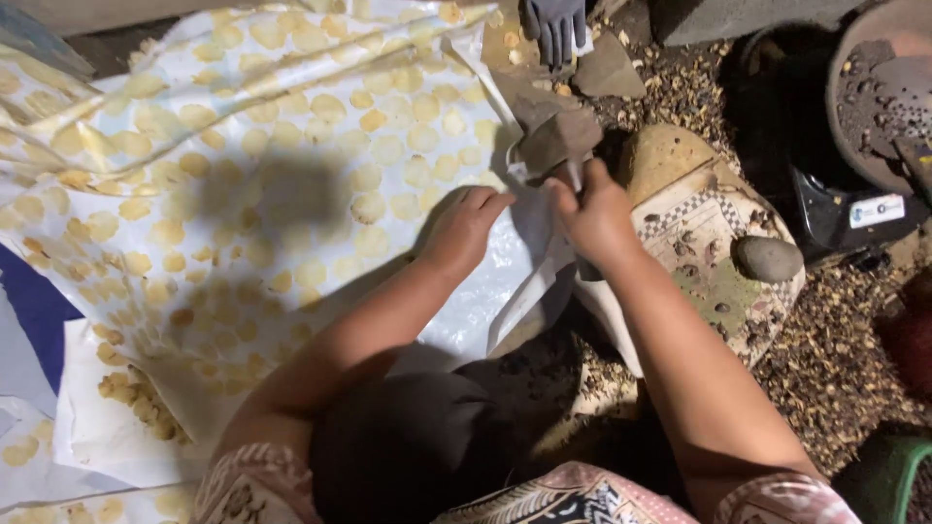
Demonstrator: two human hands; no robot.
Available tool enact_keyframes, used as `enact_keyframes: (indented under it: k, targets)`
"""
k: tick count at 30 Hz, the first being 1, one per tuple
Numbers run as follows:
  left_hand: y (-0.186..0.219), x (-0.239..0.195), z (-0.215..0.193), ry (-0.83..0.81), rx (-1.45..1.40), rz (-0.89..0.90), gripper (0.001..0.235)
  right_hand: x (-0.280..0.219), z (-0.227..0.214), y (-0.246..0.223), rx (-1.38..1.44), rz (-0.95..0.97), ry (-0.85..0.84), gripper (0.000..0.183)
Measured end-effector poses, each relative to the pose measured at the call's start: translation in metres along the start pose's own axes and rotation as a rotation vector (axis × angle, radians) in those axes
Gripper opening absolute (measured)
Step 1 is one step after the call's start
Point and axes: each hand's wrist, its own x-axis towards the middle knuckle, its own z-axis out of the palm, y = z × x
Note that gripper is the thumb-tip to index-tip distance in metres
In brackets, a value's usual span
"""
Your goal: The person sits on the floor and uses a stone pestle to crush coffee beans on a patterned cloth. They then use a small shovel to transfer the crushed beans onto a white cloth and stir the contents of a metal pan on a portable gas stove.
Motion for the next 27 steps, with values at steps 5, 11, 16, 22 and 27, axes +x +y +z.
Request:
enact_keyframes:
  k: [5, 11, 16, 22, 27]
  targets:
    - [0.015, 0.029, 0.013, 0.142, 0.193, 0.014, 0.029, -0.058, -0.072, -0.05, 0.019, 0.009, 0.196, 0.044]
    - [-0.007, 0.022, 0.027, 0.149, 0.226, 0.012, 0.055, -0.055, 0.018, 0.01, 0.13, -0.278, 0.489, 0.025]
    - [-0.046, -0.006, -0.043, 0.208, 0.37, 0.026, 0.049, -0.035, 0.057, 0.034, -0.208, -0.135, 0.035, 0.073]
    - [-0.049, -0.052, -0.086, -0.132, 0.403, -0.37, 0.092, -0.026, 0.032, 0.018, -0.202, 0.024, -0.073, 0.069]
    - [-0.046, -0.047, -0.086, -0.248, 0.381, -0.471, 0.089, -0.021, -0.022, -0.02, -0.06, -0.007, 0.099, 0.05]
